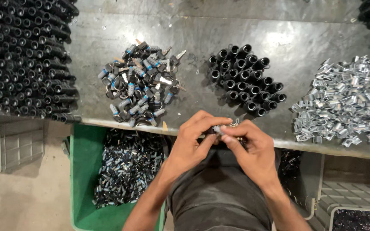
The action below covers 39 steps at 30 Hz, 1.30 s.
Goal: The person repeatedly picks small metal components from a green bin and a metal table, then inserts them into black cylindrical parts. They handle the items one at a time, placing assembled units back on the table while continuing the cycle.
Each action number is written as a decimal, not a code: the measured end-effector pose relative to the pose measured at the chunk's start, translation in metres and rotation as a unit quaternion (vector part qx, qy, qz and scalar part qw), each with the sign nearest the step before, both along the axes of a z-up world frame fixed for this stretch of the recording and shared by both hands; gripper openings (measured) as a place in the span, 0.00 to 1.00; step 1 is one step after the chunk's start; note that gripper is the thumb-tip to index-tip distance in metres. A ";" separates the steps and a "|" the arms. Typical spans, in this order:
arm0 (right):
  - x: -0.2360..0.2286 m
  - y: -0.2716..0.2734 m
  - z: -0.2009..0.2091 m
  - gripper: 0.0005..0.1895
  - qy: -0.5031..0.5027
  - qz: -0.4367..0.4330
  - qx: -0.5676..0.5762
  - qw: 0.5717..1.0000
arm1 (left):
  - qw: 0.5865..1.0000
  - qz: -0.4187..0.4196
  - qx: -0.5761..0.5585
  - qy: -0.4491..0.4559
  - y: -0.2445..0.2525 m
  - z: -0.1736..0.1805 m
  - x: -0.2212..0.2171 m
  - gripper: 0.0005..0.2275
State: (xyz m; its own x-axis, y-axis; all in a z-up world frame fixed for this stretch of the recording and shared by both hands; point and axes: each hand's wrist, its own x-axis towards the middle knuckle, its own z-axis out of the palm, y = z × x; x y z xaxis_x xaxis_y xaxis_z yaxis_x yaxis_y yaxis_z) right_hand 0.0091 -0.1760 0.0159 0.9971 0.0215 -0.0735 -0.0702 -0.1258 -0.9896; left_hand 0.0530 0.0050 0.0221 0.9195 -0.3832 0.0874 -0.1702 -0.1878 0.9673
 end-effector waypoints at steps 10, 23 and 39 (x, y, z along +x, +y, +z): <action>0.001 0.004 0.014 0.11 -0.119 0.055 -0.286 0.949 | 0.964 -0.091 0.186 -0.168 0.008 -0.002 0.000 0.14; -0.046 -0.051 -0.078 0.04 0.187 0.015 0.294 0.937 | 0.991 -0.105 0.078 -0.027 0.015 0.029 -0.028 0.27; -0.015 0.009 -0.028 0.18 -0.196 0.150 -0.305 0.920 | 0.857 0.237 0.416 -0.191 0.042 -0.027 0.031 0.11</action>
